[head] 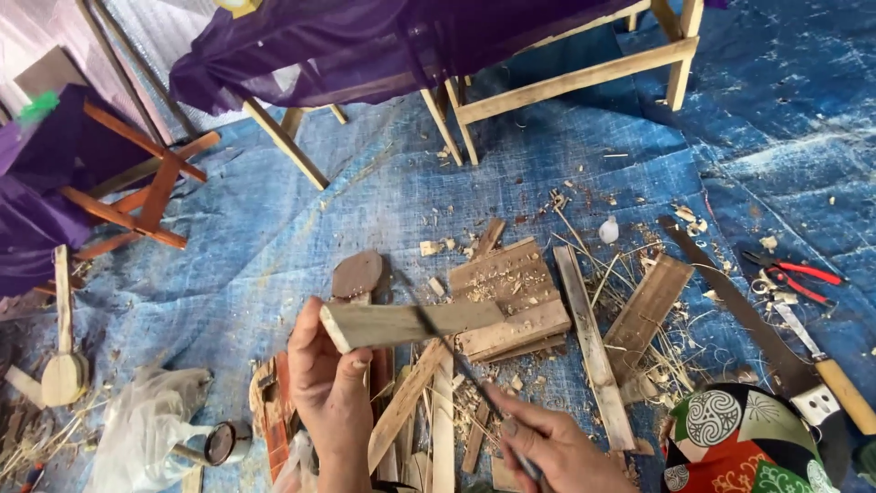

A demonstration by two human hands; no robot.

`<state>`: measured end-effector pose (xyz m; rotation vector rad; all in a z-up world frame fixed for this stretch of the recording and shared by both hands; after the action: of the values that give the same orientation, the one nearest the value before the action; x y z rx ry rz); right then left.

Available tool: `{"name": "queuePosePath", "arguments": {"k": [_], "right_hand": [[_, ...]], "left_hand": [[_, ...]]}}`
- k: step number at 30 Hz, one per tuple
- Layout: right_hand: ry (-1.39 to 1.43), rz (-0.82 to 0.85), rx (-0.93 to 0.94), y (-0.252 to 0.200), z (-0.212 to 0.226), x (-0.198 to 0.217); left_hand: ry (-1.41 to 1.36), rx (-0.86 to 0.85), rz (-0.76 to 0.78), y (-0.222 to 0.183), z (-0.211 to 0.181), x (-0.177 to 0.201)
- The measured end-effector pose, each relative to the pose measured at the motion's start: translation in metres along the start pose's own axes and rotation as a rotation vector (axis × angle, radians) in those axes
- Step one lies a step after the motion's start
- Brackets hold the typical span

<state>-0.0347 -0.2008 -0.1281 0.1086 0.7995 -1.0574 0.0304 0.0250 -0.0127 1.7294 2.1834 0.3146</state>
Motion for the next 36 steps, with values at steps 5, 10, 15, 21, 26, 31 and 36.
{"name": "queuePosePath", "arguments": {"k": [5, 10, 15, 21, 26, 31, 36], "right_hand": [[-0.042, 0.106, 0.086, -0.020, 0.021, -0.025], [-0.002, -0.185, -0.189, 0.012, -0.004, 0.023], [0.044, -0.135, -0.153, -0.003, 0.012, 0.009], [0.130, 0.035, 0.027, -0.029, 0.022, 0.019], [0.417, 0.190, 0.171, -0.029, 0.056, 0.004], [-0.099, 0.103, 0.099, -0.005, 0.045, -0.001], [-0.682, 0.037, -0.006, 0.016, 0.034, -0.020]], "left_hand": [[-0.085, 0.004, 0.004, -0.001, 0.006, -0.001], [-0.035, 0.031, 0.003, 0.005, 0.005, 0.002], [-0.006, 0.020, -0.011, 0.003, 0.006, 0.001], [0.005, -0.003, 0.004, -0.001, 0.007, 0.003], [-0.056, -0.013, 0.084, -0.010, 0.002, -0.005], [-0.080, -0.013, 0.147, -0.016, 0.002, -0.013], [-0.095, -0.013, 0.107, -0.019, 0.005, -0.008]]}}
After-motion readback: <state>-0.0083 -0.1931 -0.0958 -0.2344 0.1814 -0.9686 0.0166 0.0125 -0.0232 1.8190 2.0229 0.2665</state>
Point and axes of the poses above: each hand's wrist, its own y-axis towards the middle knuckle, its own x-axis out of the back of the hand, z = x × y, the point moved 2 cm from there along y, towards the middle knuckle, and after that the axes turned 7 degrees about x, right-handed, at the moved point
